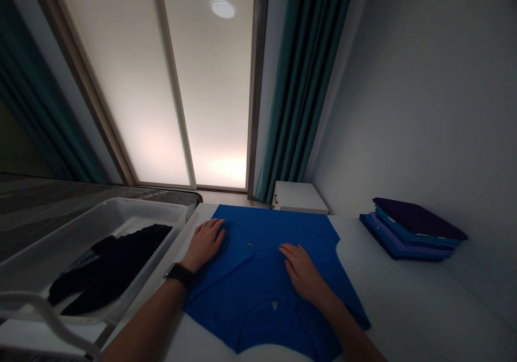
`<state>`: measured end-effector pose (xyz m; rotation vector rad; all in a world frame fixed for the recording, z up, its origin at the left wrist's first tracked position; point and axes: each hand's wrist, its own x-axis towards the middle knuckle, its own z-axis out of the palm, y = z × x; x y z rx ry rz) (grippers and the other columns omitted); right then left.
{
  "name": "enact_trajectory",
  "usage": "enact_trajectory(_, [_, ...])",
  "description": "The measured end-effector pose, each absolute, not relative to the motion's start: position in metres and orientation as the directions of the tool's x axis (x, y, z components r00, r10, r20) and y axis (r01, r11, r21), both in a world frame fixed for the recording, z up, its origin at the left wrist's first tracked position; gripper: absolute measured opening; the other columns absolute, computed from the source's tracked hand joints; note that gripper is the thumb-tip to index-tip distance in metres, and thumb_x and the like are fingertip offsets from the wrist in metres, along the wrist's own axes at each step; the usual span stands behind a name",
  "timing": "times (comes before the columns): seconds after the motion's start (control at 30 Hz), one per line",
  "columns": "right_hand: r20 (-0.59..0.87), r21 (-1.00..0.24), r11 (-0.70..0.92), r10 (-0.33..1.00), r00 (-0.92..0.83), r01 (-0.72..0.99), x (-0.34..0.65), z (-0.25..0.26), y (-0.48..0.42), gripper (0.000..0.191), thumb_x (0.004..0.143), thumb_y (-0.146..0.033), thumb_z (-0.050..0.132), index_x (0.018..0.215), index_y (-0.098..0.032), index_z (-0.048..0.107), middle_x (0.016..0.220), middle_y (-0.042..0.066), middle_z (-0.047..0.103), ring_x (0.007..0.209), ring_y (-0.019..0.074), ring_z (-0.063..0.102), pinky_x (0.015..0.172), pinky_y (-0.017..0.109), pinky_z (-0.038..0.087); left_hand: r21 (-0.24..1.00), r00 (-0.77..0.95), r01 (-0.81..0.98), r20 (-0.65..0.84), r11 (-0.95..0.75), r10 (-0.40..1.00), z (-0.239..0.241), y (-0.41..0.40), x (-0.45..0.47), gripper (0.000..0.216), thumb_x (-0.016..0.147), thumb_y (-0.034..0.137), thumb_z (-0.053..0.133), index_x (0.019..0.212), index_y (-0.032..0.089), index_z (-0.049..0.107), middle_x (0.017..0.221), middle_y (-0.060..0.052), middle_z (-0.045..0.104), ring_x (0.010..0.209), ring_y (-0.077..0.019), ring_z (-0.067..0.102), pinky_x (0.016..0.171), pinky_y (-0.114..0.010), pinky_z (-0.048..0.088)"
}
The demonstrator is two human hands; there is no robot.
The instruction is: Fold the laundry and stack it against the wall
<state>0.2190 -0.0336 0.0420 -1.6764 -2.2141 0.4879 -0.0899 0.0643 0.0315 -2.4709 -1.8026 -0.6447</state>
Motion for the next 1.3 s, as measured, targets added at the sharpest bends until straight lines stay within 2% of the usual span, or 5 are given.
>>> enact_trajectory(0.23, [0.004, -0.466, 0.279, 0.950, -0.313, 0.840, 0.208, 0.039, -0.041, 0.048, 0.099, -0.035, 0.026, 0.139, -0.023, 0.049, 0.146, 0.004, 0.044, 0.139, 0.0205, 0.033, 0.119, 0.045, 0.014, 0.386, 0.097, 0.894, 0.330, -0.228, 0.939, 0.023, 0.085, -0.119, 0.035, 0.090, 0.031, 0.039, 0.109, 0.017, 0.066, 0.109, -0.009, 0.066, 0.104, -0.0247, 0.058, 0.093, -0.038, 0.045])
enact_trajectory(0.53, [0.014, -0.457, 0.301, 0.943, -0.332, 0.837, 0.207, 0.039, -0.041, 0.047, 0.098, -0.036, 0.029, 0.138, -0.023, 0.050, 0.146, 0.006, 0.043, 0.138, 0.0245, 0.034, 0.117, 0.048, 0.020, 0.361, 0.222, 0.856, 0.389, -0.370, 0.894, 0.022, 0.088, -0.109, 0.032, 0.093, 0.029, 0.039, 0.108, 0.022, 0.066, 0.105, -0.007, 0.066, 0.103, -0.0234, 0.057, 0.092, -0.039, 0.043])
enact_trajectory(0.7, [0.028, -0.445, 0.312, 0.942, -0.335, 0.839, 0.206, 0.036, -0.041, 0.047, 0.097, -0.037, 0.031, 0.138, -0.022, 0.050, 0.145, 0.008, 0.044, 0.137, 0.0261, 0.034, 0.117, 0.048, 0.023, 0.265, 0.305, 0.890, 0.256, -0.370, 0.917, 0.035, 0.102, -0.100, 0.035, 0.095, 0.028, 0.035, 0.116, 0.021, 0.062, 0.114, -0.010, 0.064, 0.110, -0.0267, 0.054, 0.096, -0.044, 0.040])
enact_trajectory(0.87, [0.035, -0.430, 0.324, 0.939, -0.343, 0.843, 0.205, 0.034, -0.040, 0.047, 0.097, -0.037, 0.031, 0.138, -0.023, 0.050, 0.144, 0.007, 0.044, 0.137, 0.0268, 0.034, 0.117, 0.049, 0.022, 0.251, 0.448, 0.853, 0.095, -0.457, 0.889, 0.054, 0.127, -0.095, 0.037, 0.088, 0.019, 0.042, 0.119, 0.024, 0.062, 0.110, -0.008, 0.064, 0.105, -0.0221, 0.058, 0.094, -0.035, 0.043])
enact_trajectory(1.3, [0.029, -0.438, 0.314, 0.941, -0.336, 0.842, 0.206, 0.033, -0.042, 0.047, 0.098, -0.036, 0.030, 0.140, -0.024, 0.048, 0.146, 0.005, 0.042, 0.138, 0.0260, 0.033, 0.118, 0.049, 0.020, 0.294, 0.566, 0.799, -0.075, -0.524, 0.821, 0.072, 0.150, -0.085, 0.018, 0.075, 0.018, 0.054, 0.089, 0.022, 0.065, 0.093, -0.003, 0.065, 0.082, -0.0186, 0.060, 0.077, -0.028, 0.046])
